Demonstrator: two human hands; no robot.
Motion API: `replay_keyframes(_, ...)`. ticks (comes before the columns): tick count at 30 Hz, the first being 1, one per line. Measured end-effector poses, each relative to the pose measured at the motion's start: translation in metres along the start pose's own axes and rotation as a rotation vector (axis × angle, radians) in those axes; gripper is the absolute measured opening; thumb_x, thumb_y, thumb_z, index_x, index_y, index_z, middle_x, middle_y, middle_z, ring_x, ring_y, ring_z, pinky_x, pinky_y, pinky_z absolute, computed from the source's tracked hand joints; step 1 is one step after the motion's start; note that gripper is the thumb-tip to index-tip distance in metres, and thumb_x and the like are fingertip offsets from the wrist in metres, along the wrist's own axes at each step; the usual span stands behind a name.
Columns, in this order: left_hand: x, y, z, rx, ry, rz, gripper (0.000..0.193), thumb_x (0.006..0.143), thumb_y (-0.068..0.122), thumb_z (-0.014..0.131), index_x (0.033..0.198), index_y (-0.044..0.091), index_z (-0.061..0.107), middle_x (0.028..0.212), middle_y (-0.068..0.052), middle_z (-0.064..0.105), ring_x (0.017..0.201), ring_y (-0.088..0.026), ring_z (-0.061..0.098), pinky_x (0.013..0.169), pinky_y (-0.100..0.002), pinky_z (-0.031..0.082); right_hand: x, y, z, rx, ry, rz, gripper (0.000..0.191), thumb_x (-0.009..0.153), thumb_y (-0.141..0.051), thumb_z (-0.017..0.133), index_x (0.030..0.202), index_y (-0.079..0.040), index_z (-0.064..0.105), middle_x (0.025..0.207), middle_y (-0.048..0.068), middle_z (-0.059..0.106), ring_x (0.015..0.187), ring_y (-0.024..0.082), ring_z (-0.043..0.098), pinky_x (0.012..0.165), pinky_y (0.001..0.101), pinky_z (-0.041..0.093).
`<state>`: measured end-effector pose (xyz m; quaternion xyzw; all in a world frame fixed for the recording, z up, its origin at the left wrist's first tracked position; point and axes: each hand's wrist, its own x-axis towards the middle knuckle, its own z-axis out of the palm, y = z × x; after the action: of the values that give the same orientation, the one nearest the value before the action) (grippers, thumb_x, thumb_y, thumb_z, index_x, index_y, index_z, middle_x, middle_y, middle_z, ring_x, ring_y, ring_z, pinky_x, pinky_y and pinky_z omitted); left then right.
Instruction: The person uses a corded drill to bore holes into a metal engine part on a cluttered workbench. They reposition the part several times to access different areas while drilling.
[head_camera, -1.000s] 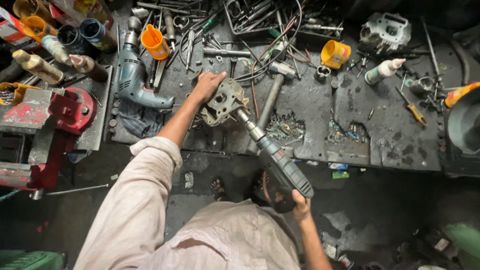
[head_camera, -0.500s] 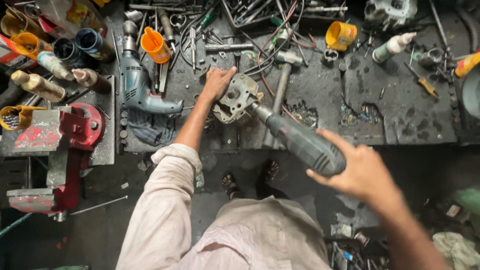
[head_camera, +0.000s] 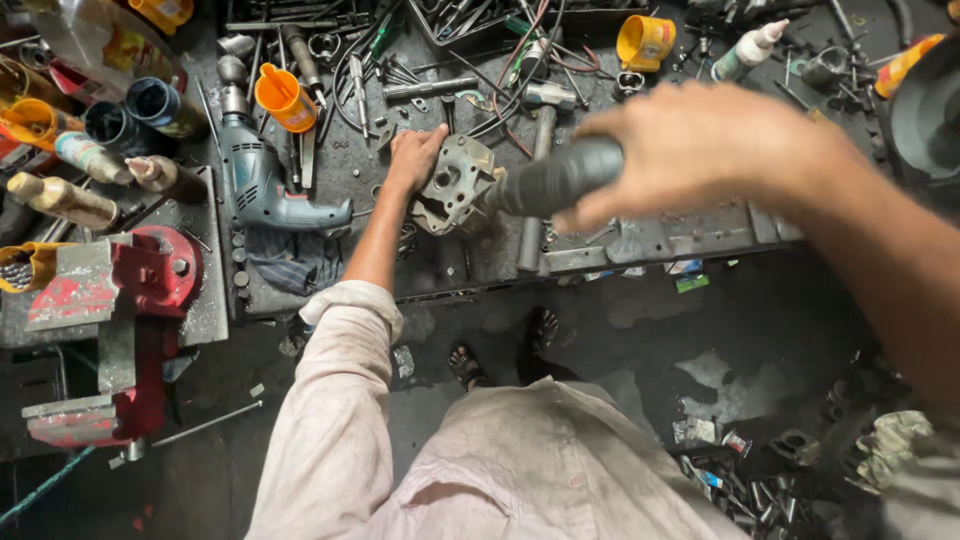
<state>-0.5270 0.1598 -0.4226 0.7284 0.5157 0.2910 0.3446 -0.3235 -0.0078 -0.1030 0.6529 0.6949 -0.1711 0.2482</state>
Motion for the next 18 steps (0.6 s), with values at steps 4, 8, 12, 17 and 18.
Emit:
replay_keyframes(4,-0.001,0.004,0.000,0.056,-0.020,0.001,0.063,0.102,0.054,0.050,0.084,0.000,0.077,0.076,-0.022,0.070,0.096,-0.040,0.065,0.103,-0.044,0.041,0.014,0.034,0.006,0.174,0.074,0.032,0.075,0.071,-0.072,0.072,0.126,-0.021,0.078,0.098,0.017,0.076,0.096,0.035,0.073,0.090,0.0476,0.057)
replay_keyframes(8,0.004,0.002,-0.001,0.004,-0.026,0.053,0.060,0.103,0.054,0.051,0.086,0.001,0.075,0.076,-0.021,0.067,0.084,-0.038,0.068,0.096,-0.044,0.046,0.009,0.067,0.068,0.272,0.368,-0.167,0.092,0.065,-0.072,0.078,0.133,-0.010,0.067,0.119,0.022,0.070,0.104,0.041,0.067,0.091,0.0496,0.051)
replay_keyframes(12,0.006,-0.008,0.004,0.037,-0.026,0.080,0.063,0.103,0.052,0.049,0.079,-0.001,0.074,0.069,-0.023,0.067,0.078,-0.038,0.067,0.105,-0.043,0.043,-0.007,0.067,0.162,0.770,0.416,-0.082,0.078,0.071,-0.050,0.081,0.134,-0.007,0.064,0.111,0.014,0.078,0.100,0.024,0.075,0.094,0.0361,0.055)
replay_keyframes(17,0.006,-0.028,0.009,-0.045,0.008,0.007,0.059,0.100,0.054,0.051,0.089,0.003,0.078,0.076,-0.021,0.071,0.084,-0.036,0.069,0.097,-0.044,0.046,-0.007,0.016,0.258,0.707,0.622,-0.131,0.096,0.058,-0.044,0.088,0.140,-0.007,0.055,0.115,0.021,0.074,0.095,0.029,0.075,0.084,0.0387,0.057)
replay_keyframes(18,0.007,-0.032,0.011,-0.031,-0.009,-0.016,0.060,0.101,0.054,0.050,0.088,0.002,0.077,0.075,-0.021,0.071,0.083,-0.036,0.069,0.100,-0.043,0.045,-0.010,0.006,0.274,0.551,0.706,-0.128,0.102,0.052,-0.045,0.090,0.138,-0.006,0.054,0.120,0.025,0.072,0.094,0.035,0.073,0.080,0.0415,0.057)
